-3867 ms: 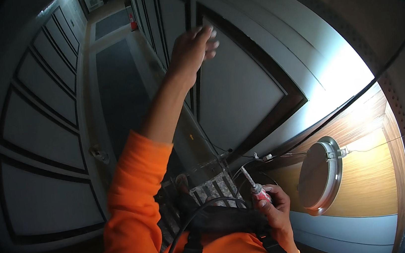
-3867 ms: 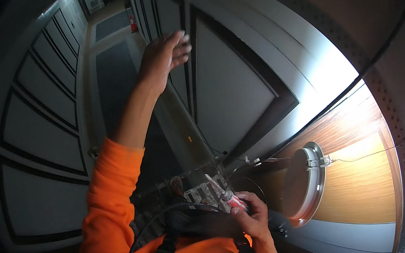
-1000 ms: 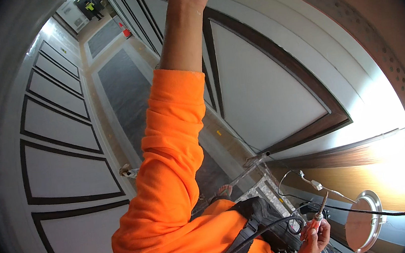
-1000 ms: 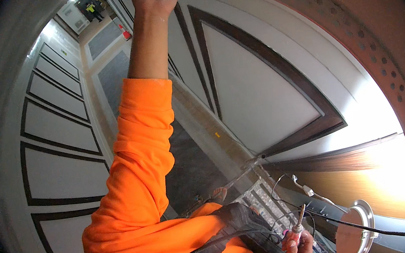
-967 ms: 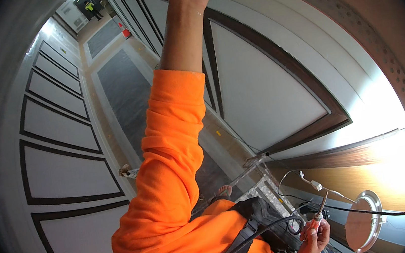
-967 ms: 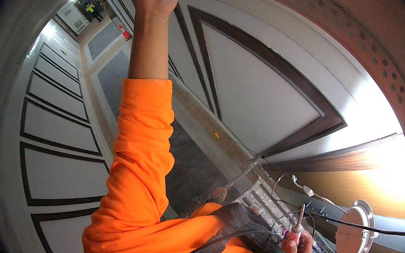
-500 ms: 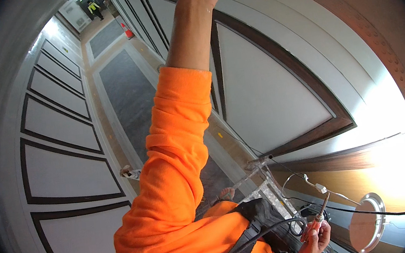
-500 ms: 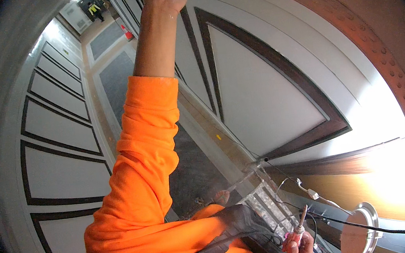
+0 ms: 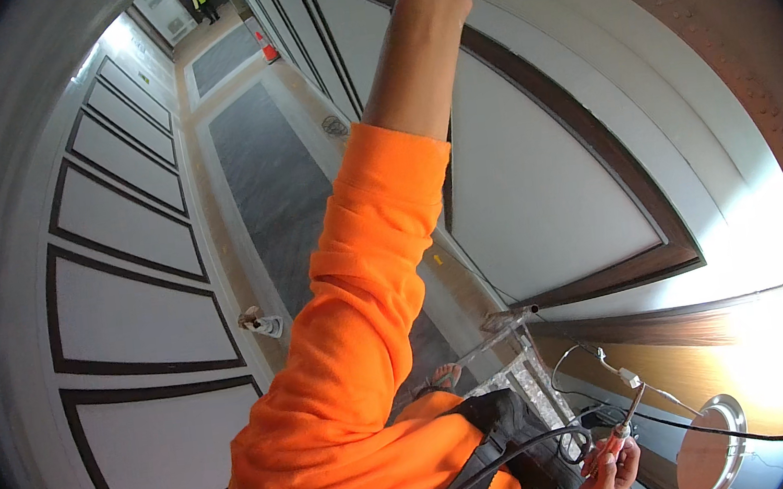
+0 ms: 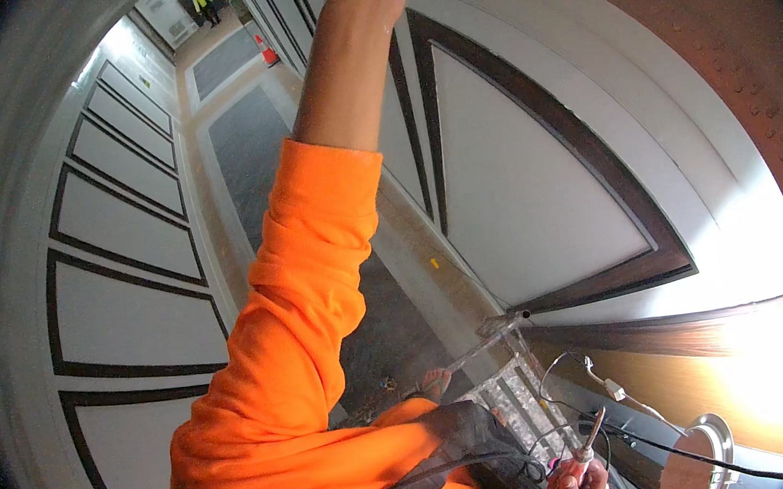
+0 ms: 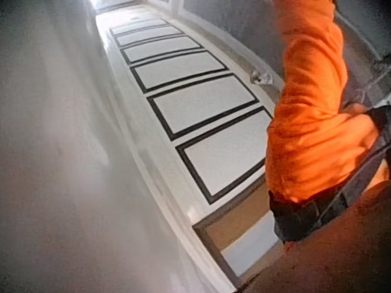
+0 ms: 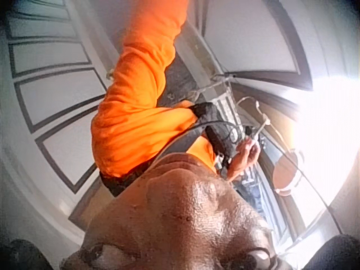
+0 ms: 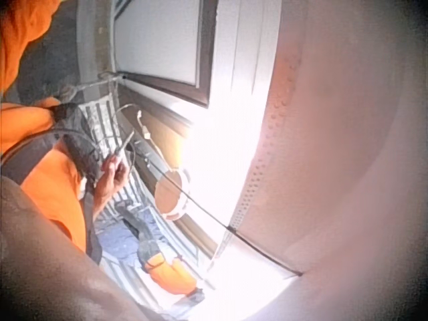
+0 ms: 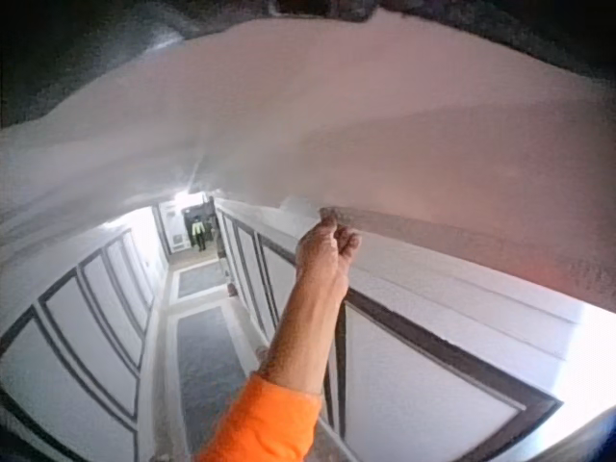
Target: The person screws a metal corner trim strip into the ceiling using a screwdriver and then applies sealant from a tube along the edge of the strip.
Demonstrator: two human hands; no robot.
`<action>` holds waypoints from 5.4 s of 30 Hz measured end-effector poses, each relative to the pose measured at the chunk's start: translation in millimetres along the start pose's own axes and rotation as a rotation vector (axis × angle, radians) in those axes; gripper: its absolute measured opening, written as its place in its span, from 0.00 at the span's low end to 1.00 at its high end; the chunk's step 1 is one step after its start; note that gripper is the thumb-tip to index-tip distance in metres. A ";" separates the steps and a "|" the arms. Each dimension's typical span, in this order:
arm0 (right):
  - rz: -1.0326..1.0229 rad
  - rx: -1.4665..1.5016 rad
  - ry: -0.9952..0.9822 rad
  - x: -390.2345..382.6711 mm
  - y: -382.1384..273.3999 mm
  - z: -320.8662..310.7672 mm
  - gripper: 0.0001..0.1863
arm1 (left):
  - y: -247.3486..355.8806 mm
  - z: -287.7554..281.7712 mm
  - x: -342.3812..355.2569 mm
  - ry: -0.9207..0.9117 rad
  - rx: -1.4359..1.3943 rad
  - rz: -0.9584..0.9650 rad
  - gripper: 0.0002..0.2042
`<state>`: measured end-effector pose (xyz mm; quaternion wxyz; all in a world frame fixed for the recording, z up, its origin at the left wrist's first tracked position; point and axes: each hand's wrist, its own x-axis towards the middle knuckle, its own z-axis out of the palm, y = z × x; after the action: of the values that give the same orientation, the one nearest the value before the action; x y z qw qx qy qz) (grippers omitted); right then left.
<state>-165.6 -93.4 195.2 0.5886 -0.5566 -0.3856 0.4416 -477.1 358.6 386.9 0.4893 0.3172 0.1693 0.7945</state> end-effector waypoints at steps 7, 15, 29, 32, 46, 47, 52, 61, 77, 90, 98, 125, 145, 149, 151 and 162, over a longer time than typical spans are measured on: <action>0.034 -0.032 0.065 2.6 -5.6 13.0 0.06 | 3.3 -9.0 11.4 0.010 -0.009 -0.040 0.02; -0.012 -0.035 0.014 -4.5 -2.3 18.6 0.08 | 2.3 22.8 -44.1 0.023 -0.107 -0.151 0.02; -0.035 -0.043 0.116 -20.8 5.1 9.0 0.12 | -38.5 83.6 -177.8 -0.255 -0.230 -0.210 0.05; -0.019 -0.027 0.147 -21.0 4.4 6.0 0.12 | -33.5 82.3 -174.1 -0.250 -0.173 -0.210 0.05; 0.020 -0.051 0.202 -20.3 5.5 19.1 0.16 | -36.6 45.2 -155.1 -0.292 -0.135 -0.169 0.14; 0.015 -0.043 0.209 -22.0 10.4 15.9 0.16 | -34.1 40.9 -152.7 -0.287 -0.129 -0.191 0.15; 0.027 -0.035 0.256 -29.4 12.5 5.1 0.16 | -24.0 47.2 -155.2 -0.259 -0.057 -0.237 0.18; 0.030 -0.019 0.352 -32.4 13.8 3.5 0.15 | -42.3 70.8 -162.8 -0.237 0.119 -0.086 0.12; -0.115 -0.161 0.304 2.5 -11.5 -5.6 0.17 | -44.3 59.0 -150.0 -0.336 0.171 -0.131 0.12; -0.846 -0.455 0.709 58.0 -79.0 5.3 0.17 | -39.3 63.2 -146.0 -0.306 0.215 -0.086 0.14; -0.752 -0.578 0.788 64.6 -87.0 12.0 0.13 | -43.9 61.6 -151.4 -0.274 0.233 -0.053 0.15; -0.763 -0.152 0.575 71.1 -106.9 8.8 0.26 | -100.1 158.8 -282.2 -0.751 0.147 -0.183 0.16; -1.458 -0.588 0.984 113.5 -170.2 -10.9 0.20 | -100.1 160.9 -283.1 -0.703 0.090 -0.212 0.13; -1.437 -0.618 0.985 113.1 -170.0 -10.0 0.20 | -103.1 161.6 -292.2 -0.701 0.051 -0.286 0.13; -1.471 -0.609 0.970 115.8 -169.6 -9.8 0.20 | -99.6 166.0 -296.6 -0.805 0.133 -0.300 0.15; -1.415 -0.707 1.045 102.8 -167.2 -8.5 0.20 | -106.3 178.2 -304.1 -0.861 -0.033 -0.290 0.12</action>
<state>-110.3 3.0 357.1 0.6151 -0.4668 -0.4326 -0.4654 -189.2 131.4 354.5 0.6264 0.5837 -0.0197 0.5162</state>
